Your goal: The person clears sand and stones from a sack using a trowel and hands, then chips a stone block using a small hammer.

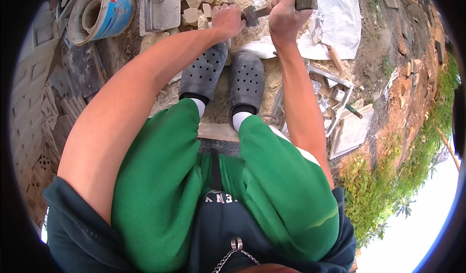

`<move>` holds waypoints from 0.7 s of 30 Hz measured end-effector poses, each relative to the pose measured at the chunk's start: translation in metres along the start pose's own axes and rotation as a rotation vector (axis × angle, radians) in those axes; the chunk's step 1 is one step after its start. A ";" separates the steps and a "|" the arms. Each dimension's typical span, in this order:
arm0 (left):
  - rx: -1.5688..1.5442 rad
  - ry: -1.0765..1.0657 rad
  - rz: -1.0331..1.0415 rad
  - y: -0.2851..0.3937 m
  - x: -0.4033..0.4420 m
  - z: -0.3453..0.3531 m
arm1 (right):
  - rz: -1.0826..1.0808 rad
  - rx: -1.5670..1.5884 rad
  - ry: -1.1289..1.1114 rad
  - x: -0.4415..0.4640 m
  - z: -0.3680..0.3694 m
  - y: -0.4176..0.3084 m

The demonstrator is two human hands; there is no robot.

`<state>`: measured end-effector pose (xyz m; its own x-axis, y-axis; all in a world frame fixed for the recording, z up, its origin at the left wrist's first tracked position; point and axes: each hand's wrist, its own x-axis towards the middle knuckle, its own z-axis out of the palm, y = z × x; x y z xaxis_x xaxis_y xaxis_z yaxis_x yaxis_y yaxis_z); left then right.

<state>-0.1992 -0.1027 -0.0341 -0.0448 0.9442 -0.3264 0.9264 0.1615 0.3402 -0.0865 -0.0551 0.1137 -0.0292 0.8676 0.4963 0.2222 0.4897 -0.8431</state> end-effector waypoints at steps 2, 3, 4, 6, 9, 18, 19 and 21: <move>-0.005 -0.001 -0.001 0.000 -0.002 0.003 | 0.173 0.242 -0.054 0.004 -0.001 0.004; -0.012 0.007 -0.007 0.000 0.000 0.001 | 0.276 0.279 0.021 0.006 0.000 -0.002; -0.012 0.005 -0.010 0.000 -0.001 0.000 | 0.412 0.380 0.062 0.007 -0.003 -0.010; -0.060 -0.012 0.011 -0.001 -0.001 -0.001 | 0.280 0.360 0.102 0.011 -0.010 -0.017; -0.060 -0.002 0.009 0.000 -0.001 -0.002 | 0.129 0.274 0.059 0.007 -0.010 -0.013; -0.034 -0.085 0.003 0.004 -0.002 -0.013 | 0.242 0.327 -0.008 0.022 -0.012 -0.006; -0.034 -0.085 0.003 0.006 -0.003 -0.015 | 0.329 0.759 0.053 0.030 -0.012 -0.005; -0.195 0.009 0.001 0.007 -0.006 -0.016 | 0.410 1.194 0.119 0.036 -0.013 -0.003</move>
<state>-0.1984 -0.1028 -0.0152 -0.0480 0.9469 -0.3179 0.8367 0.2120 0.5050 -0.0752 -0.0262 0.1369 -0.0653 0.9908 0.1185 -0.8220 0.0139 -0.5693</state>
